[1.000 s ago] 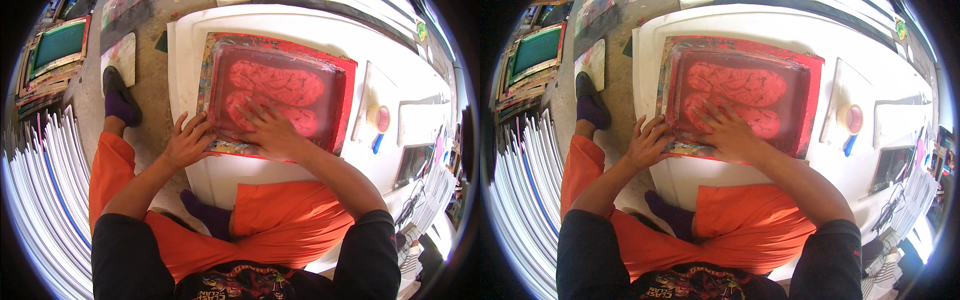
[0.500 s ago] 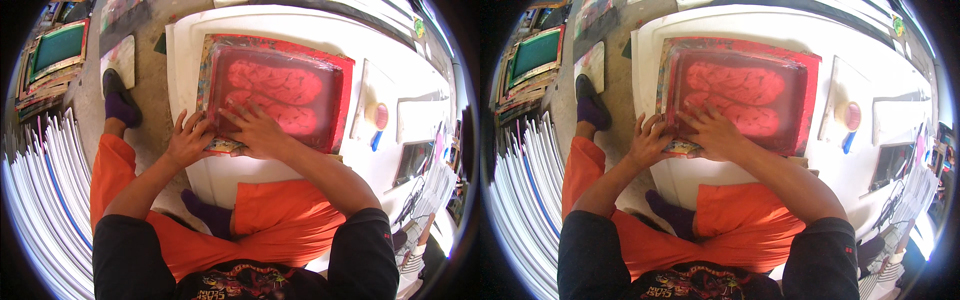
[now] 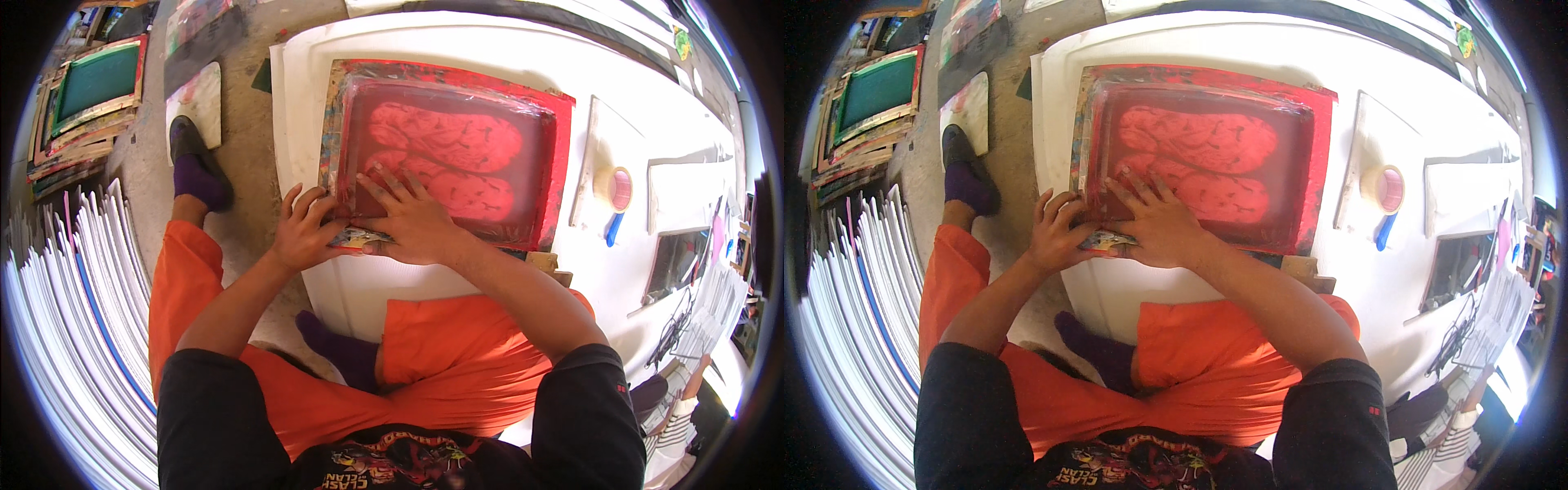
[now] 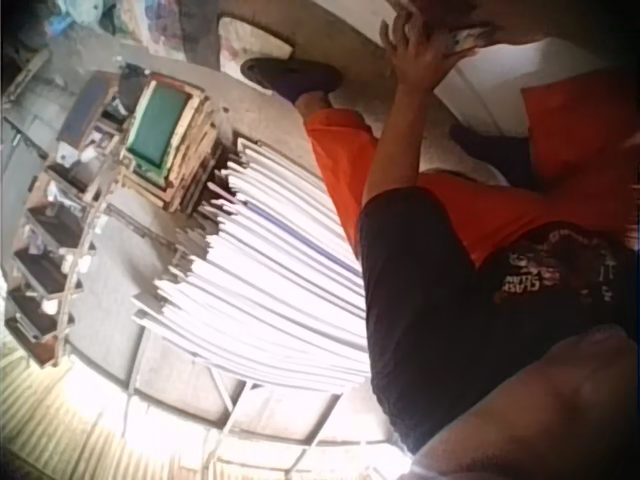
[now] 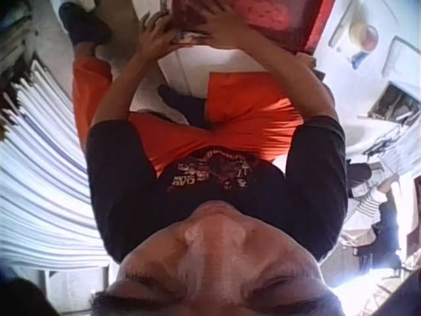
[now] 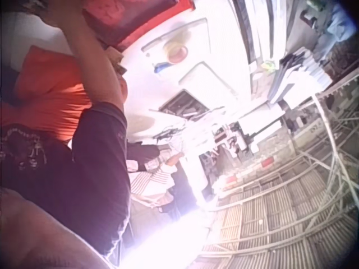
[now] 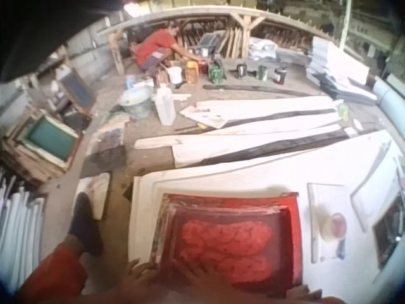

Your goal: The person sits on the floor and secures a transparent sheet over a red screen printing frame using masking tape. They repeatedly tear pieces of tape and press them along the edges of the frame to hold the sheet in place.

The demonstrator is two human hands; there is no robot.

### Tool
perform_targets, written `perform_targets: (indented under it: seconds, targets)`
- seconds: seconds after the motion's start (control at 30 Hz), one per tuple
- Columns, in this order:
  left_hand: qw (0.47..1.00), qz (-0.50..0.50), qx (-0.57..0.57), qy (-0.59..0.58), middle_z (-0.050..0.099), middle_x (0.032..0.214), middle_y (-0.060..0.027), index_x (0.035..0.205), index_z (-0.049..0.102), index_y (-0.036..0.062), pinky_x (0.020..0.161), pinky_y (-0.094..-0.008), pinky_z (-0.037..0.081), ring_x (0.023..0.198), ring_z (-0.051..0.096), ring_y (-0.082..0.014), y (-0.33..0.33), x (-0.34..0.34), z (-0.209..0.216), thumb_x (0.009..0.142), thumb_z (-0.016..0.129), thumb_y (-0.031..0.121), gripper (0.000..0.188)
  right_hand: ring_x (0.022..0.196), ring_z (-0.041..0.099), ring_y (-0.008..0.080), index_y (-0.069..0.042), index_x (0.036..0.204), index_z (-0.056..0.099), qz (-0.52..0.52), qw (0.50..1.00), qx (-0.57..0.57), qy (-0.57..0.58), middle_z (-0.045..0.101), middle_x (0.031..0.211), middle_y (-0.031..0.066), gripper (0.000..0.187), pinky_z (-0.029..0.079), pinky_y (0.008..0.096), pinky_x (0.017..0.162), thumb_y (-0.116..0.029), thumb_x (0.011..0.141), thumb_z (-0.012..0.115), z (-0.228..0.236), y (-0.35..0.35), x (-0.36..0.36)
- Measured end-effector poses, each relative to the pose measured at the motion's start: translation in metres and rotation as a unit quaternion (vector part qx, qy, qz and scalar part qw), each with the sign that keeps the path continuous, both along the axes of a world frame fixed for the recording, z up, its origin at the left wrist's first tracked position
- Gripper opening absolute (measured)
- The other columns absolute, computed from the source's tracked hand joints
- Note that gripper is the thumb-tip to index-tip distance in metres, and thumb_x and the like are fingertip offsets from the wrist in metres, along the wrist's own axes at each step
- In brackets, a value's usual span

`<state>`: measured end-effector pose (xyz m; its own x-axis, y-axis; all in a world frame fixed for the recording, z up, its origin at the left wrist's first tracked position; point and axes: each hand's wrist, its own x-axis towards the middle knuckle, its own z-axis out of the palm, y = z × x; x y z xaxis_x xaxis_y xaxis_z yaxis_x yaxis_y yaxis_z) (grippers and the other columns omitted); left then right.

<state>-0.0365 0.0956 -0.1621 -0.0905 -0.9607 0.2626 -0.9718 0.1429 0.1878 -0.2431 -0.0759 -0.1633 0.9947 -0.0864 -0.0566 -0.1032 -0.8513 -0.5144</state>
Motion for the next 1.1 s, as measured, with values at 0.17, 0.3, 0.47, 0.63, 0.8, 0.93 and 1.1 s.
perform_targets:
  seconds: [0.17, 0.3, 0.47, 0.63, 0.8, 0.93, 1.1]
  targets:
    - [0.999, -0.006, -0.03, -0.024, 0.064, 0.119, -0.0027, 0.089, 0.076, 0.0195, 0.12, -0.0552, 0.033, 0.123, 0.06, -0.0282, 0.004, 0.001, -0.004, 0.073, 0.082, 0.062, 0.046, 0.162, 0.011, 0.0423, -0.038, 0.144, 0.066, -0.025, 0.999, 0.03, 0.032, 0.022, 0.175, 0.0149, 0.058, 0.015, 0.0667, 0.127, -0.07, 0.097, 0.056, 0.014, 0.01, -0.002]
    - [0.999, 0.008, -0.027, -0.04, 0.065, 0.121, -0.0038, 0.089, 0.075, 0.0189, 0.12, -0.0551, 0.033, 0.122, 0.061, -0.0277, 0.001, -0.001, 0.002, 0.074, 0.081, 0.065, 0.049, 0.162, 0.011, 0.0423, -0.04, 0.146, 0.064, -0.014, 0.999, 0.025, 0.043, 0.022, 0.175, 0.015, 0.057, 0.015, 0.0667, 0.127, -0.069, 0.097, 0.057, 0.012, 0.008, 0.002]
    - [0.999, -0.012, -0.017, -0.035, 0.065, 0.122, -0.005, 0.093, 0.076, 0.0199, 0.121, -0.0551, 0.032, 0.125, 0.059, -0.0273, 0.002, 0.003, 0.002, 0.072, 0.082, 0.06, 0.046, 0.163, 0.011, 0.0417, -0.041, 0.147, 0.063, -0.005, 1.0, -0.008, 0.025, 0.023, 0.175, 0.015, 0.058, 0.015, 0.0665, 0.127, -0.07, 0.098, 0.053, -0.002, -0.004, -0.009]
    - [1.0, -0.003, 0.015, -0.017, 0.065, 0.122, -0.0021, 0.104, 0.077, 0.0228, 0.122, -0.0549, 0.029, 0.129, 0.057, -0.0262, 0.009, -0.004, 0.002, 0.07, 0.086, 0.05, 0.044, 0.163, 0.01, 0.0409, -0.038, 0.146, 0.065, -0.002, 0.999, -0.009, 0.046, 0.022, 0.175, 0.0138, 0.06, 0.014, 0.0669, 0.127, -0.071, 0.098, 0.052, 0.008, -0.012, -0.025]
    - [0.999, -0.014, 0.037, -0.023, 0.066, 0.118, 0.003, 0.109, 0.077, 0.0222, 0.124, -0.0545, 0.027, 0.131, 0.055, -0.023, 0.006, -0.008, -0.001, 0.072, 0.085, 0.048, 0.046, 0.161, 0.015, 0.0418, -0.033, 0.144, 0.067, -0.016, 1.0, -0.021, 0.012, 0.029, 0.173, 0.0124, 0.059, 0.015, 0.0684, 0.126, -0.065, 0.094, 0.064, 0.009, -0.006, -0.036]
    - [0.998, -0.025, 0.037, -0.033, 0.067, 0.112, 0.0018, 0.11, 0.076, 0.0198, 0.123, -0.0541, 0.028, 0.127, 0.057, -0.0223, 0.001, -0.017, 0.009, 0.073, 0.085, 0.046, 0.046, 0.147, 0.041, 0.0376, -0.018, 0.133, 0.07, -0.018, 0.996, -0.04, 0.079, 0.052, 0.153, 0.0126, 0.059, 0.037, 0.0576, 0.116, -0.057, 0.09, 0.072, 0.028, -0.007, -0.05]
    - [0.993, -0.085, 0.076, -0.012, 0.067, 0.104, -0.0036, 0.11, 0.074, 0.0127, 0.117, -0.0484, 0.037, 0.111, 0.062, -0.0247, -0.021, -0.037, 0.009, 0.07, 0.085, 0.039, 0.049, 0.121, 0.062, 0.0355, -0.002, 0.115, 0.067, -0.138, 0.973, 0.079, 0.167, 0.065, 0.125, 0.0156, 0.053, 0.054, 0.0483, 0.096, -0.051, 0.095, 0.069, 0.026, -0.01, -0.073]
